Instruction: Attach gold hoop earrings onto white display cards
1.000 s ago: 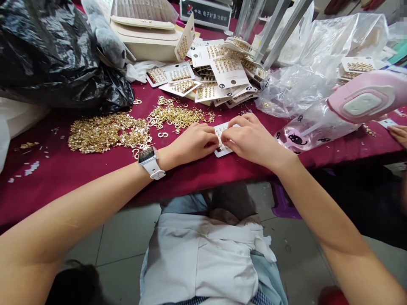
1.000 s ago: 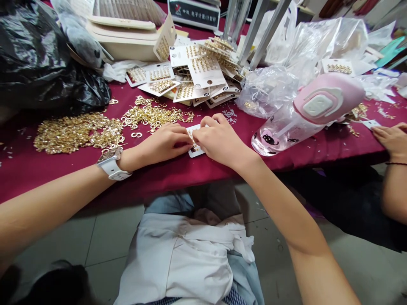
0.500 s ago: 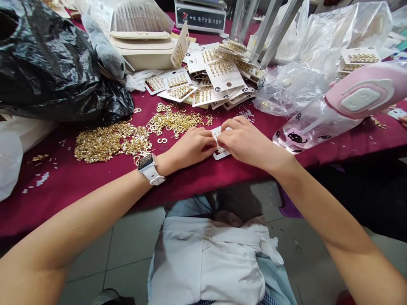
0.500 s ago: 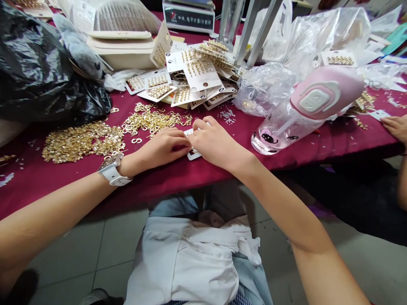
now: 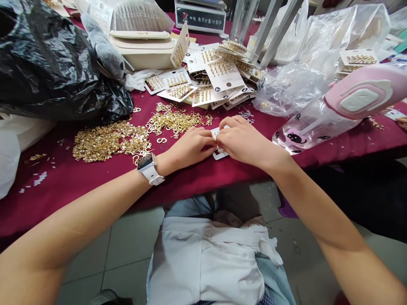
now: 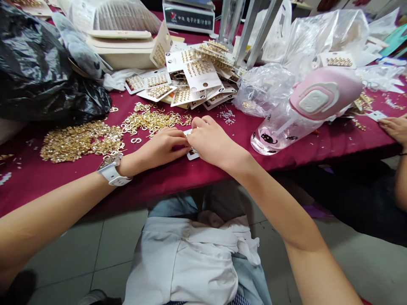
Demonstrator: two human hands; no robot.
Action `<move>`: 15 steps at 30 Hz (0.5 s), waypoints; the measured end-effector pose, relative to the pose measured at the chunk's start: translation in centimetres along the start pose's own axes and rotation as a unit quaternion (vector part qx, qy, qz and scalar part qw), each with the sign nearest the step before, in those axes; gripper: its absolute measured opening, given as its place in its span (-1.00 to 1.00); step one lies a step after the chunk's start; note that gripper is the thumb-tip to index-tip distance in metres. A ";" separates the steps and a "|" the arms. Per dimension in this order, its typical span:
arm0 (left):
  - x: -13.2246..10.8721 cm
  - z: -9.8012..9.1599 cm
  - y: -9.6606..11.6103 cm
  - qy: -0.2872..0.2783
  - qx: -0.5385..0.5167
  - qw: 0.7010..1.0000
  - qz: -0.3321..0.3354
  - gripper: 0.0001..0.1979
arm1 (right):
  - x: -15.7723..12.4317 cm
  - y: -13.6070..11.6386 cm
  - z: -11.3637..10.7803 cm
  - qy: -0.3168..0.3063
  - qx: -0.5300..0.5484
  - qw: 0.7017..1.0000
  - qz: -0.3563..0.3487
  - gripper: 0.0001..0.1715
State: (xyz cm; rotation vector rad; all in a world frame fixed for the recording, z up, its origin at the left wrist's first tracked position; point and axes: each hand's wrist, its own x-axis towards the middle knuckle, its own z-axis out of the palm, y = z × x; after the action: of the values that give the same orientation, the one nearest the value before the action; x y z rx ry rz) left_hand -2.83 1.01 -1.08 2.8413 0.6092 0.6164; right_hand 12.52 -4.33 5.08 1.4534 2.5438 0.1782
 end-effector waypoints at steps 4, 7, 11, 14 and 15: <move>0.0 0.0 0.0 -0.006 -0.004 1.000 -0.005 -0.79 | -0.1 -0.2 0.5 0.038 0.016 0.999 0.013 -0.70; 0.0 -0.2 0.0 -0.018 -0.020 0.999 -0.024 -0.78 | -1.0 -0.2 1.5 0.105 0.067 0.991 0.054 -0.74; -0.2 -0.3 -0.1 -0.031 -0.035 0.998 -0.050 -0.79 | -4.2 -1.7 1.2 0.241 0.282 0.925 0.081 -0.80; -0.3 -0.3 -0.3 -0.020 -0.021 0.998 -0.047 -0.78 | -7.8 -4.2 -0.8 0.214 0.482 0.848 -0.050 -0.74; -0.3 -0.3 -0.3 -0.013 -0.017 0.999 -0.043 -0.78 | -8.9 -4.9 -1.5 0.174 0.499 0.843 -0.100 -0.72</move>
State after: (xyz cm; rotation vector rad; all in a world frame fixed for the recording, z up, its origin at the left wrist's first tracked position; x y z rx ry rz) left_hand -3.36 1.15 -0.98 2.7703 0.7065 0.5682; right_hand 12.44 -14.54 6.57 1.4584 3.2473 -1.1999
